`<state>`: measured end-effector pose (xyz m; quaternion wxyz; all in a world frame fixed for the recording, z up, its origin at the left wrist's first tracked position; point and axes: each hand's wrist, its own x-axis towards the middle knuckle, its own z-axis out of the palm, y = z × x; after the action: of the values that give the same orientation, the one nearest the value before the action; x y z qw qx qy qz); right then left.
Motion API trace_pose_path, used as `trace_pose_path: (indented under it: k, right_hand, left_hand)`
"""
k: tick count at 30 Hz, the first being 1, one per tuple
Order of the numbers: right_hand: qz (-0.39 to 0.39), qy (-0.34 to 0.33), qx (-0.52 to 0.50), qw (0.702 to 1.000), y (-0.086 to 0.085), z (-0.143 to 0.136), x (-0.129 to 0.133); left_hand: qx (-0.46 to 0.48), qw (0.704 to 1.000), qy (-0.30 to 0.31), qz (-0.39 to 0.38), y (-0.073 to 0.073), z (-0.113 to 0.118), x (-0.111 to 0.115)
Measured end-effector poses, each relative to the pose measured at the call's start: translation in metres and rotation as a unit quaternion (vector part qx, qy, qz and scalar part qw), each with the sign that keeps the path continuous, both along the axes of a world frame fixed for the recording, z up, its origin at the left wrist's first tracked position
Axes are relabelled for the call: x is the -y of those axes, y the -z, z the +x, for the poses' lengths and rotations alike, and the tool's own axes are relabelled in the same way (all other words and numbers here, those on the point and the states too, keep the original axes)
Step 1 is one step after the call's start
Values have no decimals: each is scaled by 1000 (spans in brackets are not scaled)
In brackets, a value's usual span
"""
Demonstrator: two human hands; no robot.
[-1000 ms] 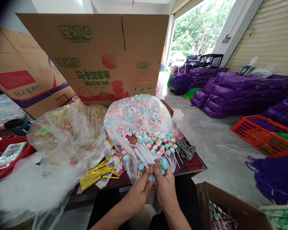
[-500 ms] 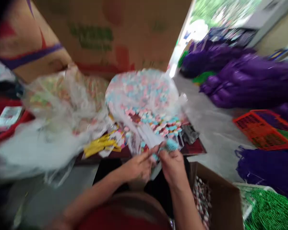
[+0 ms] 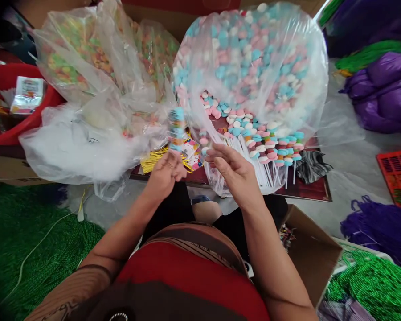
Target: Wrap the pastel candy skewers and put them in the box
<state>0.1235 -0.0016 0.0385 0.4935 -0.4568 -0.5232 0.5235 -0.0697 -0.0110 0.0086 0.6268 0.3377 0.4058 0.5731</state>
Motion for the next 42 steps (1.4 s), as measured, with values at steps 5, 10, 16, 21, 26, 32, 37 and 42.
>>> trace_pose_path:
  k: [5, 10, 16, 21, 26, 32, 37, 42]
  right_hand:
    - [32, -88, 256, 962, 16, -38, -33]
    - [38, -154, 530, 833, 22, -65, -40]
    - [34, -153, 606, 780, 31, -70, -30]
    - [33, -157, 587, 793, 35, -64, -39]
    - [29, -129, 570, 811, 36, -52, -47]
    - [45, -49, 498, 865, 50, -44, -52]
    - [15, 12, 321, 947, 42, -45, -41]
    - [54, 6, 227, 972, 14, -52, -12]
  left_hand:
    - [81, 984, -142, -77, 0, -39, -7]
    - [92, 972, -187, -109, 9, -45, -10]
    - [78, 972, -185, -122, 16, -41, -10]
    - [68, 977, -175, -101, 22, -42, -9]
    - [70, 978, -172, -90, 26, -42, -9]
    - [43, 982, -157, -95, 23, -44, -8]
    - [31, 988, -129, -78, 17, -38, -5]
    - [30, 995, -47, -84, 10, -11, -8]
